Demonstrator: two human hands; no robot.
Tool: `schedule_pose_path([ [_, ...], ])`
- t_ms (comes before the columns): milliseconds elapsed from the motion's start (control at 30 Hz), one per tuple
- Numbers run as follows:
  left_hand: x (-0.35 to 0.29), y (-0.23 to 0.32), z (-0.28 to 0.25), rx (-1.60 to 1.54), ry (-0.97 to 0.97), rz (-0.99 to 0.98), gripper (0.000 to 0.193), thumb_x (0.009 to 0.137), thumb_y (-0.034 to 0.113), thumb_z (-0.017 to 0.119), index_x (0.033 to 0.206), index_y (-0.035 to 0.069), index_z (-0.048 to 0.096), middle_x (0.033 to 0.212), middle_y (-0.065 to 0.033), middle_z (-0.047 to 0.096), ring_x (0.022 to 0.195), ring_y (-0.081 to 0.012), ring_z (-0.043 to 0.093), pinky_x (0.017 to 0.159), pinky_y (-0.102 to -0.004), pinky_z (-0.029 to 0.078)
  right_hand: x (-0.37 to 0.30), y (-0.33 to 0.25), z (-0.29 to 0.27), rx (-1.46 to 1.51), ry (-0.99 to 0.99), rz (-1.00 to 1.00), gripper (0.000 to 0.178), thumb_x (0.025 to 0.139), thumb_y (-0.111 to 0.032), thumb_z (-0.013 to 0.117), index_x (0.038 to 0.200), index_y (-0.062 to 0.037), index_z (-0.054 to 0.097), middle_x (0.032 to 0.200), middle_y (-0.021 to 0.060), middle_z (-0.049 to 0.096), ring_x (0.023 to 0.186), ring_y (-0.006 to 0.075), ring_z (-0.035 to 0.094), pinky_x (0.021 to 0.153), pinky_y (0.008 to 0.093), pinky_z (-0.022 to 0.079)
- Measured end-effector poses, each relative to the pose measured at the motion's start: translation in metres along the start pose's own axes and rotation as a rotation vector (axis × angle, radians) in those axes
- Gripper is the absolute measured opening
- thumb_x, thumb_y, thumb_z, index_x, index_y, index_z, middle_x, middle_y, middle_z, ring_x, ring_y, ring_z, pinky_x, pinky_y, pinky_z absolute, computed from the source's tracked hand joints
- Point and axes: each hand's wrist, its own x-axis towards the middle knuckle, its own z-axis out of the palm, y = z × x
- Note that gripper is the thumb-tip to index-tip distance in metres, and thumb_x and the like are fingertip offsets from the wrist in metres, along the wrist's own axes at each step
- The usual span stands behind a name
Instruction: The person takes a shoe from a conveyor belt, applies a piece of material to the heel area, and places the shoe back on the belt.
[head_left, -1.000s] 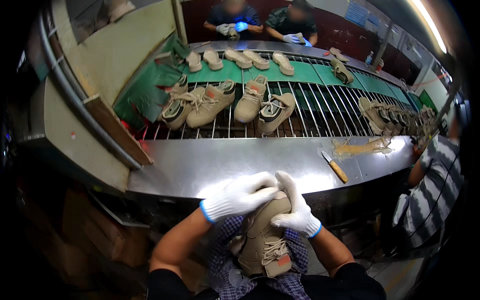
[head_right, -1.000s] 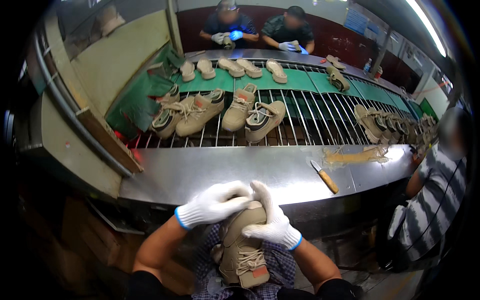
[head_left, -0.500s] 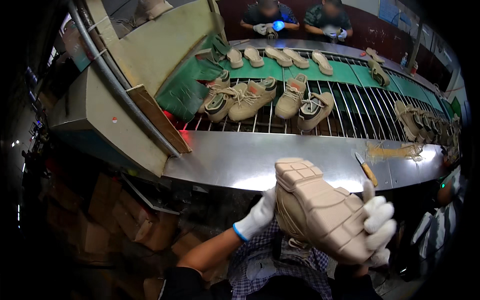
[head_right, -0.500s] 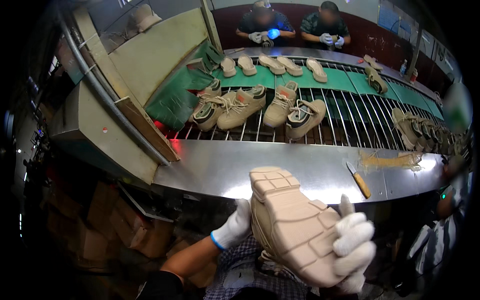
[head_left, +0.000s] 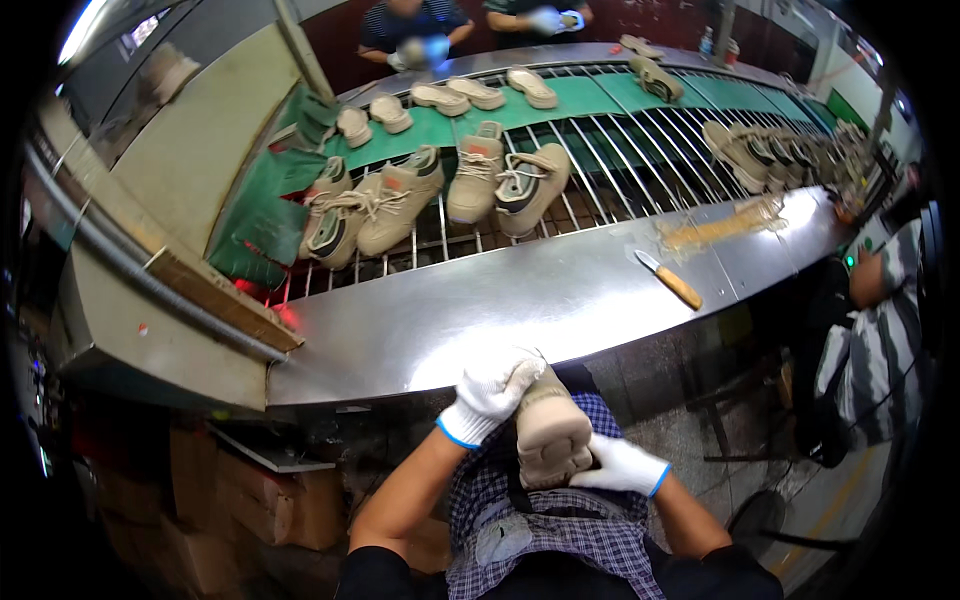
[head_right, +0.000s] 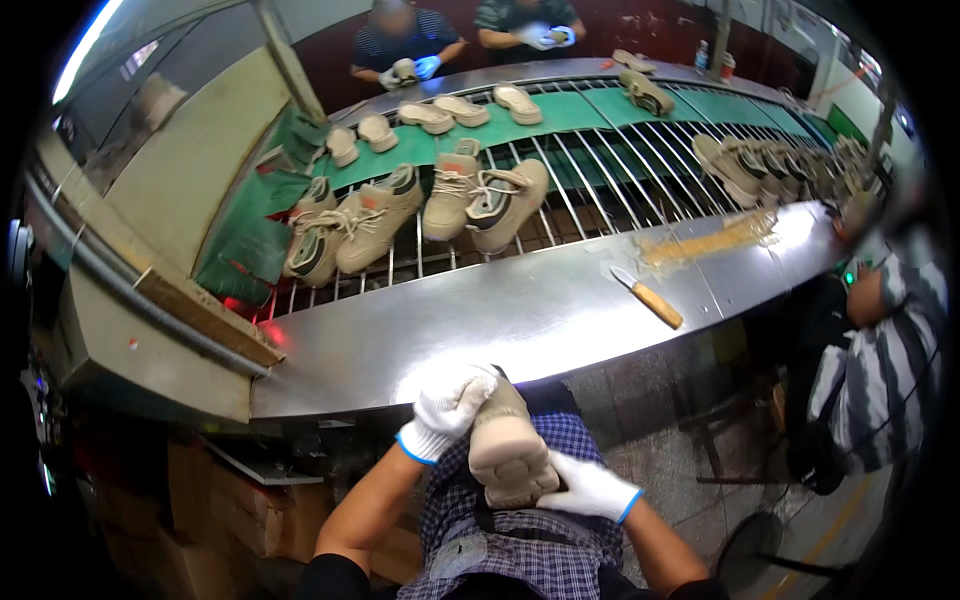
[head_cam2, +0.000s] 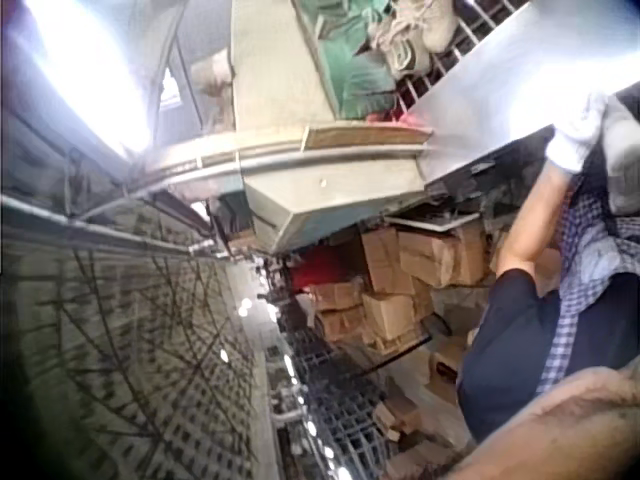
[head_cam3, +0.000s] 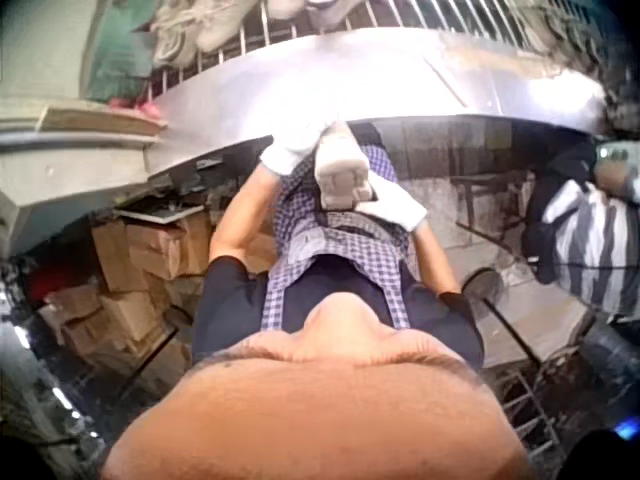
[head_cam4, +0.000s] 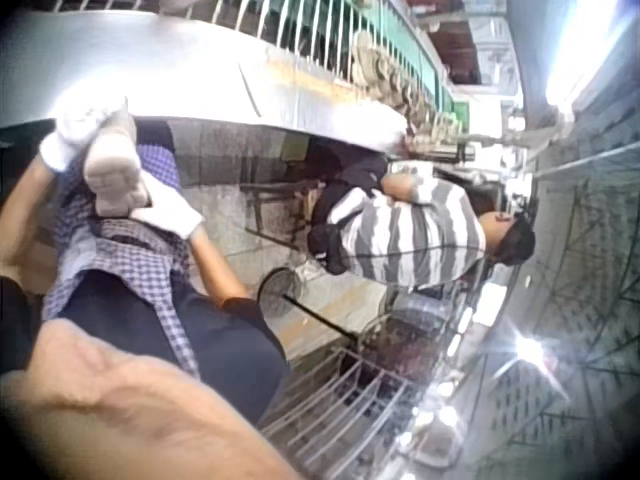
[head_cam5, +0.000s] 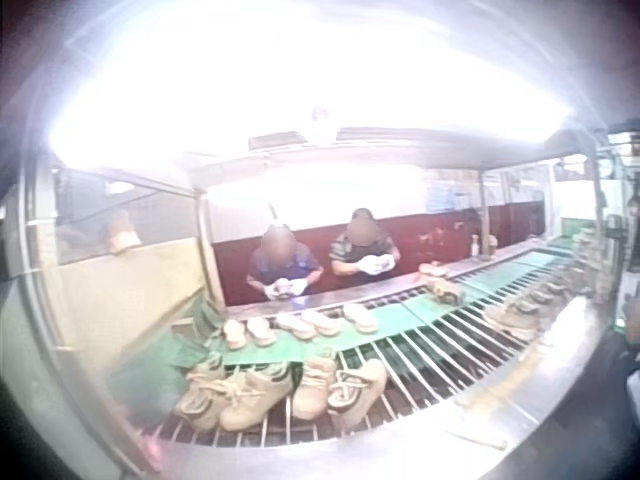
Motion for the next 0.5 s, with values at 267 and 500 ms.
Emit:
schedule_pose_path([
  [267,0.036,0.023,-0.023,0.479,-0.208,0.391,0.023,0.083,0.027,0.082,0.086,0.005,0.073,0.088,-0.0121,0.074,0.08,-0.0331,0.073,0.07,-0.0406,0.06,0.016,-0.045,-0.078,0.35,0.5,-0.413,0.026,0.101,-0.008,0.068,0.125,0.0014,0.071,0.112,0.0123,0.077,0.102,0.0185,0.074,0.093,0.0339,0.06],
  [500,0.043,0.024,-0.028,0.441,-0.21,0.356,0.03,0.086,0.033,0.08,0.087,0.004,0.072,0.085,-0.0123,0.072,0.077,-0.033,0.071,0.067,-0.0421,0.058,0.054,-0.076,-0.069,0.114,0.499,-0.641,0.031,0.097,-0.017,0.078,0.125,-0.0043,0.074,0.112,0.0144,0.078,0.101,0.0254,0.077,0.091,0.0343,0.061],
])
